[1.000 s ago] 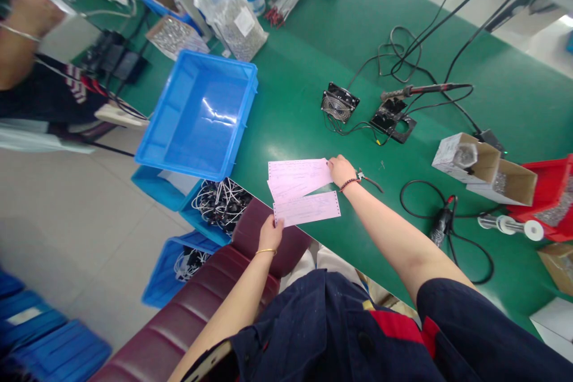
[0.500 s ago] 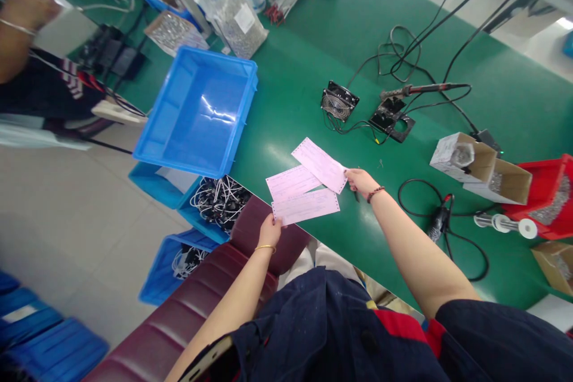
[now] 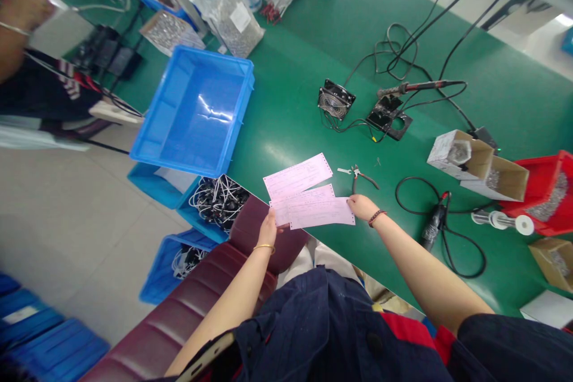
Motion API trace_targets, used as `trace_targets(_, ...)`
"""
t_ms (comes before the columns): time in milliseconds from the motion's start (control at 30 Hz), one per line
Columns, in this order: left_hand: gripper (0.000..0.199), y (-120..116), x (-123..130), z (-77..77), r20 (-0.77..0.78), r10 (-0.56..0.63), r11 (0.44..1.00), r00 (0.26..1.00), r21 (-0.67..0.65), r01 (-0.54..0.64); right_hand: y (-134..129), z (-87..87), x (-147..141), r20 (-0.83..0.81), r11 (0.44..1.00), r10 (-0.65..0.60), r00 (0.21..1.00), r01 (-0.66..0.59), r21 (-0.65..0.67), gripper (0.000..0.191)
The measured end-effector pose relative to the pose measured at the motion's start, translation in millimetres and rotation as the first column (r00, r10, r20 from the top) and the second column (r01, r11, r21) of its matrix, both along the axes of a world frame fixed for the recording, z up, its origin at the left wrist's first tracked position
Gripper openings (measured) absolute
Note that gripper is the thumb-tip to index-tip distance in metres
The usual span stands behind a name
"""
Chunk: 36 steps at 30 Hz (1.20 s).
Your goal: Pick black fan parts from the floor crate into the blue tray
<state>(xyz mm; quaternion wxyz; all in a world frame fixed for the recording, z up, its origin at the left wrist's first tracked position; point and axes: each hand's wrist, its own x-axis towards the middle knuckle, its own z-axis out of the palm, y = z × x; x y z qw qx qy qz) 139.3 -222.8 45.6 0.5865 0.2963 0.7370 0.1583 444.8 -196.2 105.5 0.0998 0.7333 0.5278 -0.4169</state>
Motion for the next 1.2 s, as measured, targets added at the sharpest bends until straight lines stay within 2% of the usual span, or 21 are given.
trace_targets(67,0.050,-1.0,-0.7,0.8,-0.026,-0.031,0.999,0.999,0.010,0.031,4.0,-2.5,-11.9,0.010,0.999,0.041,0.999,-0.041,0.009,0.035)
trace_targets(167,0.030,-2.0,-2.2,-0.2,-0.089,-0.078,0.996,0.993,0.035,0.082,9.1,-7.0,-34.8,0.003,0.994,0.107,0.994,-0.107,0.027,0.033)
trace_targets(300,0.011,-2.4,-3.3,-0.9,-0.159,-0.124,0.988,0.980,0.072,0.136,23.1,-5.9,-50.8,0.038,0.981,0.146,0.989,-0.149,0.123,0.014)
trace_targets(400,0.008,-3.7,-3.6,1.6,-0.180,-0.139,0.985,0.974,0.078,0.155,50.4,-0.4,-46.9,0.112,0.956,0.133,0.985,-0.157,0.248,0.021)
trace_targets(500,0.005,-5.8,-4.6,5.3,-0.192,-0.148,0.984,0.970,0.074,0.165,89.3,2.0,-40.7,0.162,0.924,0.140,0.977,-0.188,0.332,0.032)
trace_targets(600,0.003,-7.4,-6.1,7.5,-0.200,-0.156,0.982,0.967,0.070,0.173,124.5,-2.0,-40.4,0.183,0.909,0.169,0.968,-0.225,0.350,0.036)
trace_targets(700,0.002,-8.5,-6.3,7.5,-0.203,-0.159,0.982,0.966,0.072,0.177,144.2,-9.2,-44.8,0.195,0.907,0.205,0.959,-0.261,0.330,0.036)
trace_targets(833,0.005,-10.2,-4.4,6.1,-0.192,-0.153,0.982,0.969,0.084,0.172,148.1,-15.6,-50.1,0.212,0.904,0.243,0.947,-0.300,0.303,0.035)
trace_targets(1033,0.005,-11.5,-3.8,3.2,-0.179,-0.143,0.982,0.973,0.095,0.162,139.3,-15.1,-49.1,0.220,0.894,0.277,0.935,-0.335,0.298,0.014)
trace_targets(1200,0.006,-12.1,-5.6,-0.5,-0.176,-0.141,0.982,0.974,0.100,0.160,133.4,-13.0,-44.2,0.236,0.886,0.271,0.933,-0.337,0.319,0.017)
